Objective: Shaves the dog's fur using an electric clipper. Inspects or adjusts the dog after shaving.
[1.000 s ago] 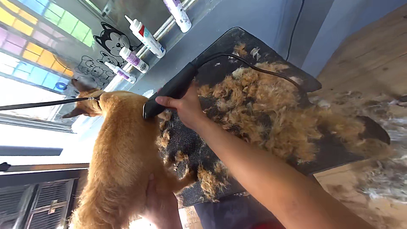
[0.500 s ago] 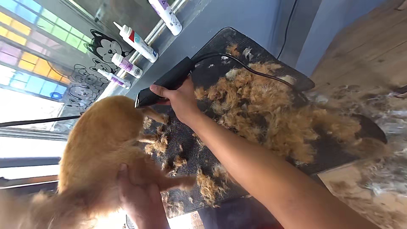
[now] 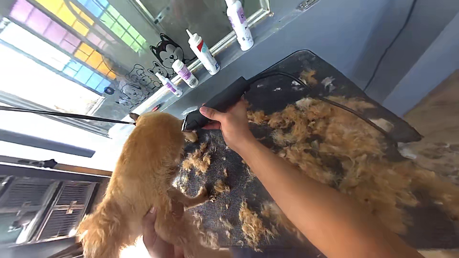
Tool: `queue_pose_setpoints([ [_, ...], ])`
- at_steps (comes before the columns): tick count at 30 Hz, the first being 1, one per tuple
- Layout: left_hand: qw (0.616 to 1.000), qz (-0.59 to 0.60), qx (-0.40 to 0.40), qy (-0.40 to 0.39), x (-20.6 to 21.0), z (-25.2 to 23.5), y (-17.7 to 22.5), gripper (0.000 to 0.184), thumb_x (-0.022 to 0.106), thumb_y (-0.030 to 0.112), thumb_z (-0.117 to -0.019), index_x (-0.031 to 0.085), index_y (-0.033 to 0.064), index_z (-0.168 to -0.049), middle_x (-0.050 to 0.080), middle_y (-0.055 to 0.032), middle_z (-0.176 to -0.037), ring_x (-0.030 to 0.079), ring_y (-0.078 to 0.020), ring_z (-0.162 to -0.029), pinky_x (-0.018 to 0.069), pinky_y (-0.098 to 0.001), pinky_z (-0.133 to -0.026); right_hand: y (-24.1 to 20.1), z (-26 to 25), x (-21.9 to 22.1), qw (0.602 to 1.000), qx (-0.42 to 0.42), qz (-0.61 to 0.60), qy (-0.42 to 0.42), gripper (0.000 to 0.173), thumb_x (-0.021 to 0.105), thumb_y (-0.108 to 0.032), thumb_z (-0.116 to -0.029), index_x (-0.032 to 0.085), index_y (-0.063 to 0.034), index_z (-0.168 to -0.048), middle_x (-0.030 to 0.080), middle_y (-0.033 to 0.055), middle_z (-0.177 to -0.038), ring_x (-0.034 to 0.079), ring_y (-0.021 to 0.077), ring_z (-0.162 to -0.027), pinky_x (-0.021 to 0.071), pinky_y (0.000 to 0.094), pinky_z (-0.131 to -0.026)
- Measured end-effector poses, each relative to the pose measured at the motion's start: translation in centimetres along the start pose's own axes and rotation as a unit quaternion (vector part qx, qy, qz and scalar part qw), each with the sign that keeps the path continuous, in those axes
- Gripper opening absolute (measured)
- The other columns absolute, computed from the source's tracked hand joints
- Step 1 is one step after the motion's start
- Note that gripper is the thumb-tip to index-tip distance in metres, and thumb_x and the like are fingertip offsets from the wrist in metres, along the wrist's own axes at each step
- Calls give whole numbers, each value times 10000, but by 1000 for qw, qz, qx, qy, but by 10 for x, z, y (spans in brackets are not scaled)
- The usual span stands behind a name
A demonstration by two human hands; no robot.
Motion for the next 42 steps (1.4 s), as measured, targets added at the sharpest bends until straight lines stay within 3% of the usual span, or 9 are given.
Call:
queue_pose_setpoints([
  [6, 998, -57, -35, 8, 0, -11, 2, 234, 703, 328, -893, 703, 105, -966, 664, -40, -749, 626, -94, -612, 524, -230, -556, 30, -21, 11, 998, 46, 13, 34, 1007, 861, 11, -780, 204, -121, -1532, 595, 235, -1268, 729, 419, -953, 660, 591, -655],
  [11, 995, -62, -71, -21, -11, -13, -1, 227, 735, 339, -885, 740, 127, -966, 670, -18, -739, 626, -89, -611, 524, -241, -577, 62, -45, 6, 997, 74, -6, 23, 979, 854, 14, -797, 218, -136, -1527, 608, 228, -1264, 723, 422, -973, 650, 606, -698],
  [20, 984, -178, 20, -1, -17, -5, 17, 87, 745, 214, -884, 779, 163, -945, 717, 24, -780, 668, -34, -689, 549, -194, -637, 102, -27, 7, 987, 150, -55, -8, 726, 760, 64, -854, 360, -78, -1443, 659, 219, -1153, 727, 395, -889, 641, 576, -672],
  [24, 992, -101, -61, -48, -20, -4, 10, 209, 690, 359, -920, 768, 166, -942, 678, 24, -748, 627, -53, -644, 514, -225, -600, 106, 13, 4, 983, 159, -78, -57, 627, 733, 113, -841, 417, -43, -1359, 673, 198, -1063, 730, 335, -840, 649, 509, -672],
  [27, 990, -132, -51, -1, -20, -10, 24, 144, 777, 293, -850, 777, 169, -924, 697, 18, -754, 642, -53, -631, 532, -209, -583, 97, 0, -2, 974, 174, -47, -139, 555, 715, 130, -822, 477, -13, -1303, 704, 191, -1045, 734, 303, -850, 646, 463, -679],
  [32, 993, -77, -64, -58, -45, -13, 16, 213, 729, 304, -892, 750, 134, -1017, 685, -6, -797, 640, -86, -656, 532, -248, -586, 109, -51, -6, 991, 99, -88, -2, 658, 746, 64, -863, 396, -29, -1413, 652, 223, -1160, 714, 388, -947, 632, 602, -719],
  [35, 994, -68, -73, -52, -38, -12, 15, 210, 724, 298, -893, 751, 132, -1020, 693, -13, -802, 645, -86, -662, 532, -245, -585, 121, -34, -2, 987, 141, -82, -5, 704, 748, 70, -847, 380, -60, -1432, 676, 211, -1144, 727, 362, -896, 643, 544, -686],
  [39, 993, -55, -78, -68, -39, -12, 16, 217, 709, 299, -914, 769, 136, -1044, 718, -8, -826, 678, -83, -703, 560, -235, -627, 121, 10, -2, 974, 192, -92, -77, 590, 715, 145, -822, 448, -14, -1324, 694, 213, -1049, 733, 335, -837, 645, 496, -674],
  [42, 991, -95, -60, -67, -49, -18, 19, 206, 709, 319, -912, 747, 147, -1020, 688, -3, -806, 643, -87, -668, 541, -256, -598, 120, -12, -9, 983, 151, -100, -39, 557, 699, 100, -849, 443, -7, -1332, 691, 201, -1051, 726, 322, -838, 640, 502, -668],
])
Point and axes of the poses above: each hand's wrist, its own z-axis away from the middle knuckle, its own x-axis out of the palm, y = z × x, the point moved 2 cm from there along -z, towards the middle knuckle
